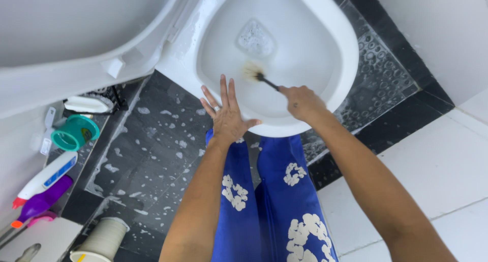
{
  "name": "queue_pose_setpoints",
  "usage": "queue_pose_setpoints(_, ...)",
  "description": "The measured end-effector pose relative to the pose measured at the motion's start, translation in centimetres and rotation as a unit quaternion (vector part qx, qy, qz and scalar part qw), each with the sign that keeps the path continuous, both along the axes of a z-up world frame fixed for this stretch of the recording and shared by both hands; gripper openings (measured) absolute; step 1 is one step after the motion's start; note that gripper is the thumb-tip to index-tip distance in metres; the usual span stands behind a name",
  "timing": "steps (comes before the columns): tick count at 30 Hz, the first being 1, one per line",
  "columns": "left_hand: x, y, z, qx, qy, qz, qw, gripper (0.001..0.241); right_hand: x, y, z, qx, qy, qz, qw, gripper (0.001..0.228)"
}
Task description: The person pours cleaning liquid into a toilet bowl, then scrubs the interior with a toilet brush. They rinse the brush under a sink faucet and scrub the toilet again before flushing it.
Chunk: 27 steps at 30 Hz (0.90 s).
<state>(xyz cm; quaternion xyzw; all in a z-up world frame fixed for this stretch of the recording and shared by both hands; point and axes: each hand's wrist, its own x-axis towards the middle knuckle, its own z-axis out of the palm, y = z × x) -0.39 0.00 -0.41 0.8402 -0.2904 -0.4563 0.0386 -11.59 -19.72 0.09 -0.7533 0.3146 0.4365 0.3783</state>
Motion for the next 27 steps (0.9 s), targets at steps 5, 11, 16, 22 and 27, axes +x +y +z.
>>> queue_pose_setpoints(5,0.0,-0.1,0.4,0.019,0.016,0.006,1.0,0.148,-1.1,-4.0,0.1,-0.149,0.044,0.105,0.982,0.051)
queue_pose_setpoints(11,0.0,-0.2,0.4,0.028,0.024,0.008,0.999,0.147,5.4,-4.3,2.8,-0.184,0.01,0.007,0.983,0.066)
queue_pose_setpoints(16,0.0,0.0,0.7,0.018,0.028,0.014,0.999,0.145,5.5,-1.0,-0.3,-0.179,-0.125,-0.026,0.976,0.074)
queue_pose_setpoints(22,-0.4,0.6,0.3,0.0,0.007,0.014,1.0,0.148,1.7,6.6,0.3,-0.127,-0.276,-0.012,0.953,0.062)
queue_pose_setpoints(27,-1.2,2.5,0.8,-0.064,-0.034,0.029,0.997,0.143,-3.6,8.4,4.1,-0.109,-0.315,-0.096,0.938,0.052)
